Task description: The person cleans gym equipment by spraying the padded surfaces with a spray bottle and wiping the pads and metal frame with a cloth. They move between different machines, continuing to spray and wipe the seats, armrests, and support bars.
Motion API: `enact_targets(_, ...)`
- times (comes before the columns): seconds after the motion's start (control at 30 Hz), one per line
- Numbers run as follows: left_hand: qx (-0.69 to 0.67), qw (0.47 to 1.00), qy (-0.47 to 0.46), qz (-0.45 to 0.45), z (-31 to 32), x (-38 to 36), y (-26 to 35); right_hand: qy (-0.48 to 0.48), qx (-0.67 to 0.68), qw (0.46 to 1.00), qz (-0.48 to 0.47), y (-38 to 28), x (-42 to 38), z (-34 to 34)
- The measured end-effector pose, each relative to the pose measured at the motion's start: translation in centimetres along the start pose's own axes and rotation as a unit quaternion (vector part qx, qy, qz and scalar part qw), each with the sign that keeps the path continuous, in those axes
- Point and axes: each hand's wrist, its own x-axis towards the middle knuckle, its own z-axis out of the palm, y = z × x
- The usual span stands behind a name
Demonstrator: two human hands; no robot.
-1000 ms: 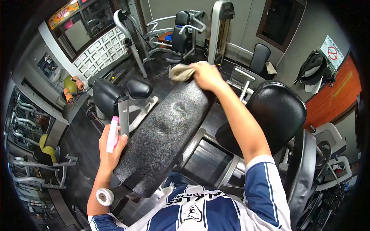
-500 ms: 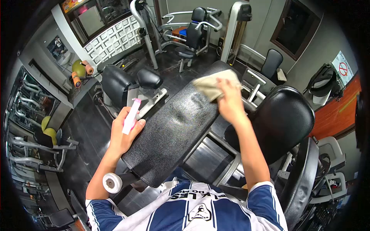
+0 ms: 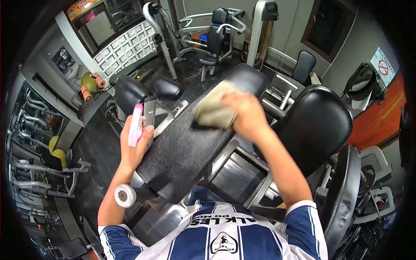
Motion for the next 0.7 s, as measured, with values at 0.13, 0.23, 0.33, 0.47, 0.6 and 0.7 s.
enact_targets(0.13, -0.082, 0.993, 0.073, 0.037, -1.6, -0.1, 0.6, 0.047, -0.013, 0.996, 0.07, 2.2, 0.7, 1.0)
enact_targets(0.23, -0.166, 0.972, 0.153, 0.065, -5.3, -0.4, 3.5, 0.021, -0.056, 0.998, 0.031, -0.9, -0.1, 1.3)
enact_targets(0.33, -0.177, 0.955, 0.217, 0.094, -9.0, -1.8, 7.3, -0.02, -0.013, 1.0, -0.012, -3.6, -0.4, 1.7)
enact_targets(0.47, -0.156, 0.961, 0.192, 0.125, -10.5, -5.7, 8.7, -0.054, 0.027, 0.994, -0.089, -9.6, 0.3, 3.1)
enact_targets(0.6, -0.071, 0.961, 0.227, 0.138, -9.2, -10.0, 10.0, -0.068, 0.072, 0.974, -0.206, -17.0, -0.5, 3.4)
enact_targets(0.7, -0.102, 0.953, 0.208, 0.194, -9.0, -13.2, 10.7, -0.028, 0.121, 0.964, -0.236, -18.5, -2.7, 3.7)
